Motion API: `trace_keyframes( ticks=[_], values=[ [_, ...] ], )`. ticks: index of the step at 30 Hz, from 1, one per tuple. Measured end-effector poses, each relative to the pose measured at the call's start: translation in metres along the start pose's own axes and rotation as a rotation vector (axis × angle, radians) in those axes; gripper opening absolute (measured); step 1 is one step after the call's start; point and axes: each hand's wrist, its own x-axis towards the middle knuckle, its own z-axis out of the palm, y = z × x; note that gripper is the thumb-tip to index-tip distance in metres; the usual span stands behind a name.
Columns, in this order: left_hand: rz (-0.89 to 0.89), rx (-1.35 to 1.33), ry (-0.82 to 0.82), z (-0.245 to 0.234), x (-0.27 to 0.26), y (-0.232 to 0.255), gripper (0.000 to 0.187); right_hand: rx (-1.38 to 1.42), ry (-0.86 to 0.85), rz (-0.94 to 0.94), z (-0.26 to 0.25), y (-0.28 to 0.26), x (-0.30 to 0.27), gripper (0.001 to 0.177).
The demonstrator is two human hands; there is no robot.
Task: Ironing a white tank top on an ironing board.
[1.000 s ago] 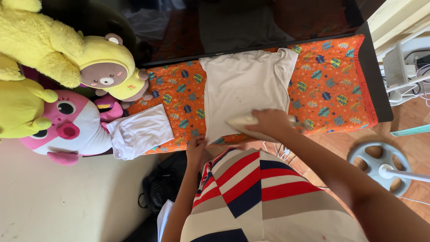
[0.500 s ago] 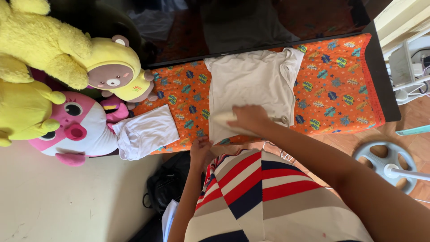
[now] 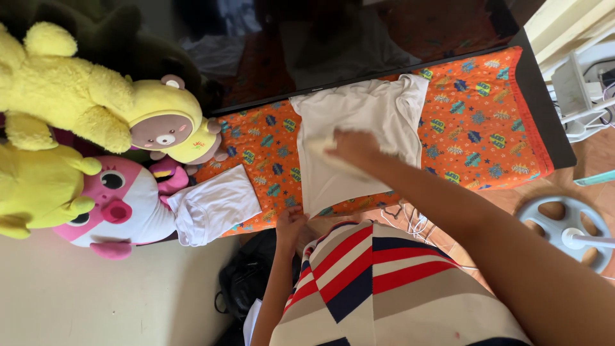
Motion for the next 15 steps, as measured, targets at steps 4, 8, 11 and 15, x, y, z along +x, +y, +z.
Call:
trace_keyframes(
  ticks=[4,8,11,15],
  values=[
    [0.081,0.179,0.014,0.002,0.017,-0.024,0.037,0.121,0.127,0.28,-0.019,0.03,0.028,0.067],
    [0.123,0.248,0.013,0.016,0.026,-0.013,0.036,-0.006,0.083,0.12,-0.012,0.038,-0.013,0.07],
    [0.126,0.345,0.096,0.023,0.036,-0.006,0.036,0.008,-0.085,0.152,-0.006,0.058,-0.037,0.068],
    [0.173,0.188,0.09,0.013,0.04,0.001,0.023,0.035,0.109,0.333,-0.016,0.112,-0.04,0.073]
  ],
)
